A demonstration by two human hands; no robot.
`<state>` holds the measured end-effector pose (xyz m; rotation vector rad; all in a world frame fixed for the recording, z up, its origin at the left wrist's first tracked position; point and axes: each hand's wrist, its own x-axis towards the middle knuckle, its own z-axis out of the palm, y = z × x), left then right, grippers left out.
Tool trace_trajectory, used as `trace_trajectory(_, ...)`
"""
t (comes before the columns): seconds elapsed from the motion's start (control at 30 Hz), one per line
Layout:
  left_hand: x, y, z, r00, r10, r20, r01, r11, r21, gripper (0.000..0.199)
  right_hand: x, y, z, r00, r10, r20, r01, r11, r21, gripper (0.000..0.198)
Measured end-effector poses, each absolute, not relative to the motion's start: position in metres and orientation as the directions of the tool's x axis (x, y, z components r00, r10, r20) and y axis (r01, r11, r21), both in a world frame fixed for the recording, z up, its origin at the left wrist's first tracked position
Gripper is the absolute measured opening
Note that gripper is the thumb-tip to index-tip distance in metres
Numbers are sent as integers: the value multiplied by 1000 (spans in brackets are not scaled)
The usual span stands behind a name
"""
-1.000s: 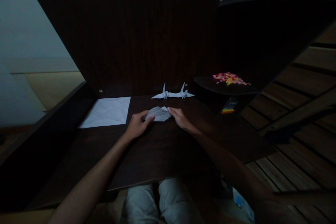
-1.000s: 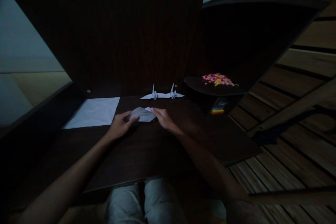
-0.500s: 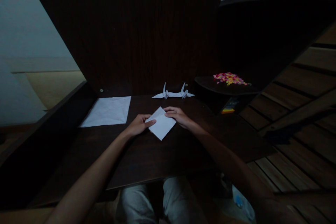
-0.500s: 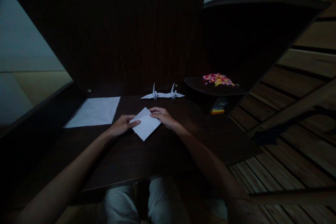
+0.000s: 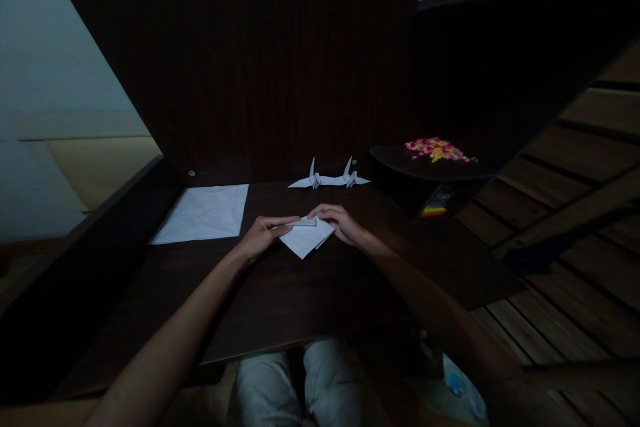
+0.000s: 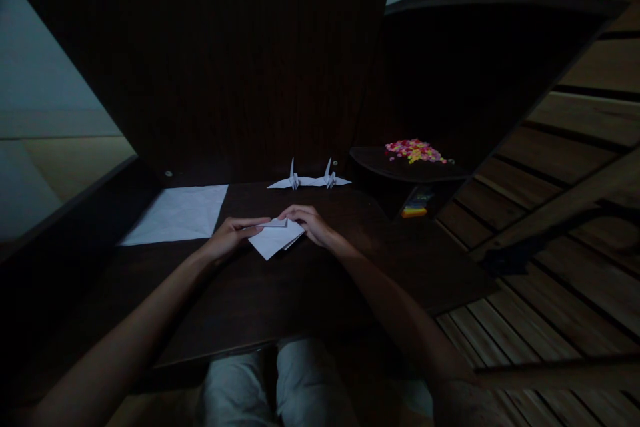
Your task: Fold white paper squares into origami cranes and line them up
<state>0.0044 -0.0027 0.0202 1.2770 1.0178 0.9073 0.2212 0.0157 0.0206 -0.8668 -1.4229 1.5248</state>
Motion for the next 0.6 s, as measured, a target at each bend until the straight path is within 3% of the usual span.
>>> trace_trajectory(0.17, 4, -7, 26, 357, 930, -92, -66, 123, 990, 45, 220, 18, 15, -354, 932, 76, -47, 63, -997, 22)
trace_trajectory(0.43, 2, -12, 34, 430, 902, -26, -23, 40, 999, 56, 220, 20, 14, -257, 965, 49, -165, 6, -986, 19)
trace_trajectory(0.6, 3, -14, 37, 407, 913, -21, 12, 17, 1000, 47, 219, 22, 13, -166, 985, 49, -240, 8, -971, 20)
